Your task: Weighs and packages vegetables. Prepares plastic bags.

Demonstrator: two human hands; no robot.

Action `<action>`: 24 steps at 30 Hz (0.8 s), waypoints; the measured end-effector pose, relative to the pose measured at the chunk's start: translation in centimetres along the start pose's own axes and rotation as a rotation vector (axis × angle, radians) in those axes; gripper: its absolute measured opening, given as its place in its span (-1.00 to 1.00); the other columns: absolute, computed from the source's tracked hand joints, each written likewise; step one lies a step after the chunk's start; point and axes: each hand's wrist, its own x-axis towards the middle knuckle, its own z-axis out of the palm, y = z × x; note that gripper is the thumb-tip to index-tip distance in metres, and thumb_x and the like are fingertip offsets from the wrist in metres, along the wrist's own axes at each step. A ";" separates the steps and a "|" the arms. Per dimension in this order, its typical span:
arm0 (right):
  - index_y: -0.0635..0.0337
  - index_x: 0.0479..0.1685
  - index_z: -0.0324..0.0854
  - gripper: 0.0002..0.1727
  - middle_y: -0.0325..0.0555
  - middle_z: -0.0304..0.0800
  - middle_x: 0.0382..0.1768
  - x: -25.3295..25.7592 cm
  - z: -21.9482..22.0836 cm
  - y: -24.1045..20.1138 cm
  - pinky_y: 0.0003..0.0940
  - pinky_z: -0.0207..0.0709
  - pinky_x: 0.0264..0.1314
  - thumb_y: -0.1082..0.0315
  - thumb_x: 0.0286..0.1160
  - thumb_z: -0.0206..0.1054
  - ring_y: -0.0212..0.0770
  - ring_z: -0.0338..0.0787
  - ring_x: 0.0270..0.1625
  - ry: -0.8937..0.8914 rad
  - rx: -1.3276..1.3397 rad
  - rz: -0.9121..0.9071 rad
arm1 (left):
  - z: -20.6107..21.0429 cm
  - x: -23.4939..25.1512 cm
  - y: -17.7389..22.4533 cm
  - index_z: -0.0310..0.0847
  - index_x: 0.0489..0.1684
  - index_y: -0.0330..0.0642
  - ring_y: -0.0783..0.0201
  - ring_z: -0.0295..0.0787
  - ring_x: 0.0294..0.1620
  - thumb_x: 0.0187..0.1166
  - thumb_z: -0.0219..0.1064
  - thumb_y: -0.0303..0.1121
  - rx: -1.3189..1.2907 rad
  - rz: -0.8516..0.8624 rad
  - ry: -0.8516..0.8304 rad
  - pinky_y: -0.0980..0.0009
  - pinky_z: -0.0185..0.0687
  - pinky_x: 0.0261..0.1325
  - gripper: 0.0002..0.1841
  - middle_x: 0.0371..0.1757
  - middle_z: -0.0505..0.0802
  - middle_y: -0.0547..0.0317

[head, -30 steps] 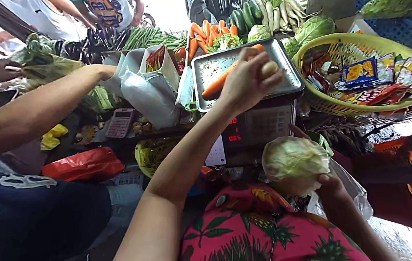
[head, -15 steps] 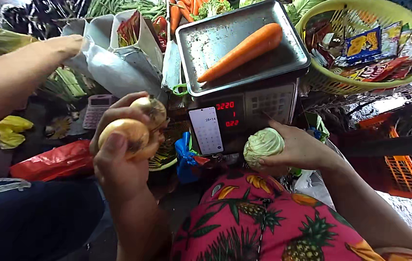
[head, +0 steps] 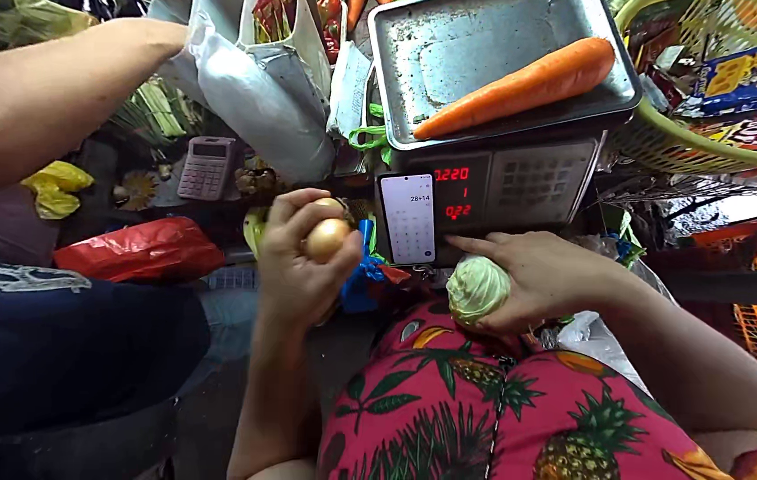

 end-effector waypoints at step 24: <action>-0.12 0.87 0.16 0.28 0.11 0.79 0.19 3.6 -0.3 -2.9 0.28 0.56 0.18 -0.49 -0.02 0.53 0.12 0.77 0.19 -0.274 -0.139 0.027 | 9.5 -3.5 -5.2 0.78 -0.17 -0.07 -0.20 0.60 0.38 0.17 0.61 0.24 0.386 -0.064 0.131 -0.11 0.63 0.18 -0.44 0.55 0.58 -0.11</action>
